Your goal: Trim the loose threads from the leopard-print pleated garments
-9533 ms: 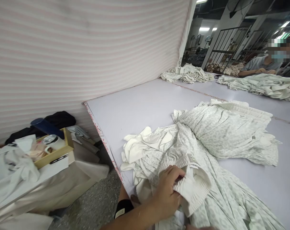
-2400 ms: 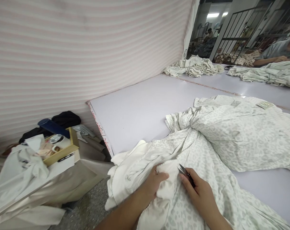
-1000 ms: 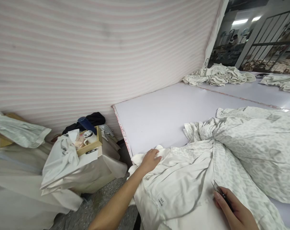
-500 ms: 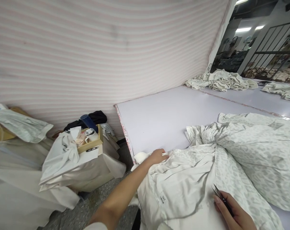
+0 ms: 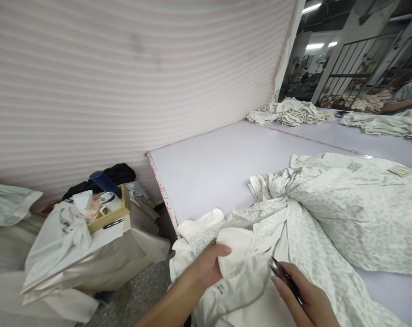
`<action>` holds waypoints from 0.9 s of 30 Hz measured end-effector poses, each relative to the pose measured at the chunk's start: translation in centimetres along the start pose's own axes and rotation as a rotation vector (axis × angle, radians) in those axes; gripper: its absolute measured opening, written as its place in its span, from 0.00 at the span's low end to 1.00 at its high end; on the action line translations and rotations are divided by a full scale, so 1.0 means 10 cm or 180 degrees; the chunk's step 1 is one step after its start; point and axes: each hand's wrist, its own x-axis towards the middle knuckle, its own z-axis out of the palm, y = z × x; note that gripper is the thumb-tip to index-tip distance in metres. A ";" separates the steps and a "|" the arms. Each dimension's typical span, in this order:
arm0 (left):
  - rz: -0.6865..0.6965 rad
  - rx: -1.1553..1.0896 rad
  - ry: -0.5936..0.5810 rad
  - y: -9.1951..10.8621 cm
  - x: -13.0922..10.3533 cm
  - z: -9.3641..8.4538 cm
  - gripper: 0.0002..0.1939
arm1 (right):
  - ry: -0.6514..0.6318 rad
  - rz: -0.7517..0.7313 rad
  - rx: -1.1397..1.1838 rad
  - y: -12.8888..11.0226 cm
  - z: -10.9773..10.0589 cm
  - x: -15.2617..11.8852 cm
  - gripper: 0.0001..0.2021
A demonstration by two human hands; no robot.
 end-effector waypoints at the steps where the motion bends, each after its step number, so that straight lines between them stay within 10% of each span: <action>1: -0.0053 -0.0349 -0.0048 -0.05 -0.02 0.05 0.22 | -0.0033 -0.0043 -0.0070 -0.04 0.02 0.02 0.18; 27: -0.0095 -0.0635 0.0159 -0.21 -0.13 0.19 0.20 | 0.0095 -0.0827 -0.0931 -0.09 0.10 -0.07 0.15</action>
